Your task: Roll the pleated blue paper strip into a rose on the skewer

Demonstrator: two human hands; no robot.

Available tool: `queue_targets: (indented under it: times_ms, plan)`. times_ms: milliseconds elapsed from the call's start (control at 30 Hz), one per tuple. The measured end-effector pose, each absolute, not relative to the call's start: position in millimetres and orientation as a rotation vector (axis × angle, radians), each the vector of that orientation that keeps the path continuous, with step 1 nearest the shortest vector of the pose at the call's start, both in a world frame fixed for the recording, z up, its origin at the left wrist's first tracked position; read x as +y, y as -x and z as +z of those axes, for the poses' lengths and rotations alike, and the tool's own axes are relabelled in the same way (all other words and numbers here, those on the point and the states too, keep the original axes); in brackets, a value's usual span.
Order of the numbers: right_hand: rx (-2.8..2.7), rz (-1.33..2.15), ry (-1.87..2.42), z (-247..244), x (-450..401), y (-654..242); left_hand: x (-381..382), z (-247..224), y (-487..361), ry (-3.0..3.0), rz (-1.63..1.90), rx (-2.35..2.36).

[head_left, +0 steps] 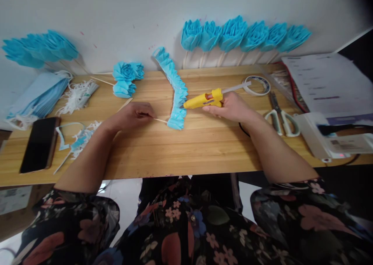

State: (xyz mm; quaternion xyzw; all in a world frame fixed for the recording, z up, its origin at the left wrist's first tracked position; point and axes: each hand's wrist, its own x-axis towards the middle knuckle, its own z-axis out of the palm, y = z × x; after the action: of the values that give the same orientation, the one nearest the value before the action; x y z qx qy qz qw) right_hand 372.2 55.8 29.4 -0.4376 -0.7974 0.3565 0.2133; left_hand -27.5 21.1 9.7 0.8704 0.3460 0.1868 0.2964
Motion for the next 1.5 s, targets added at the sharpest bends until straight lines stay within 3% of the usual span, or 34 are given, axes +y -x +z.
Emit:
queue_targets:
  times_ms: [1500]
  plan:
    - [-2.316,0.993,1.241,26.8,58.3,-372.2,21.2,11.3,26.7,-2.270,0.543,0.854]
